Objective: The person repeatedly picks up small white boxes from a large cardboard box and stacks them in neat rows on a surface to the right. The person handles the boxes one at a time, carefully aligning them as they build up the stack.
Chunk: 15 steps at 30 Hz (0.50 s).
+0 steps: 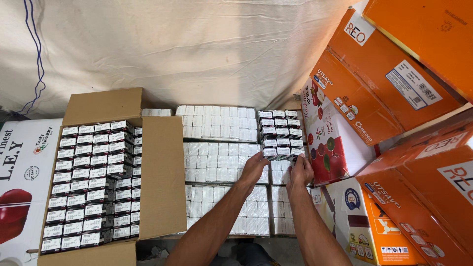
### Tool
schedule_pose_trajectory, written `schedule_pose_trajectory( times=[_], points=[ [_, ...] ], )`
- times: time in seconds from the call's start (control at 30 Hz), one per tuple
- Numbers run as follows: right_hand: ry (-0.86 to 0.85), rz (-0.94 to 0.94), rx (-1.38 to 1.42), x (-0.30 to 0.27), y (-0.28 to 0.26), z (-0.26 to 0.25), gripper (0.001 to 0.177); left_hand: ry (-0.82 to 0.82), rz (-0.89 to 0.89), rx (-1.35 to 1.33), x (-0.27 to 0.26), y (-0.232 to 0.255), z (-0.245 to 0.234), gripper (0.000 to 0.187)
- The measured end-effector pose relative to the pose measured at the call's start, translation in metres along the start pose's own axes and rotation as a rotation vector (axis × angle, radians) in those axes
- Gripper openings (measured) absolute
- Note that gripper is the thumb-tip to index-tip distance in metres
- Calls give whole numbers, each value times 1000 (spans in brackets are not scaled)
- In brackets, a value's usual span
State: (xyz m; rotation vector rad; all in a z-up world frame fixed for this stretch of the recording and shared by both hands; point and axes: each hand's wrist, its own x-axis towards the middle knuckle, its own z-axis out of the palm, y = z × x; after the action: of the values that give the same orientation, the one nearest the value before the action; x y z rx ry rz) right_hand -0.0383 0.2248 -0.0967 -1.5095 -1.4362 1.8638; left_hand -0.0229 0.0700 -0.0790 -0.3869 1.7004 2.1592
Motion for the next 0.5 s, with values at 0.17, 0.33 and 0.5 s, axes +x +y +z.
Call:
schedule_pose_trajectory(
  times=[0.17, 0.33, 0.5],
  points=[
    [-1, -23, 8, 8, 5, 3, 46, -6, -62, -25, -5, 9, 4, 81],
    [-28, -92, -78, 11, 2, -2, 50, -23, -17, -40, -14, 15, 5, 81],
    [-33, -65, -59, 24, 16, -9, 30, -22, -82, -59, -24, 21, -3, 80]
  ],
)
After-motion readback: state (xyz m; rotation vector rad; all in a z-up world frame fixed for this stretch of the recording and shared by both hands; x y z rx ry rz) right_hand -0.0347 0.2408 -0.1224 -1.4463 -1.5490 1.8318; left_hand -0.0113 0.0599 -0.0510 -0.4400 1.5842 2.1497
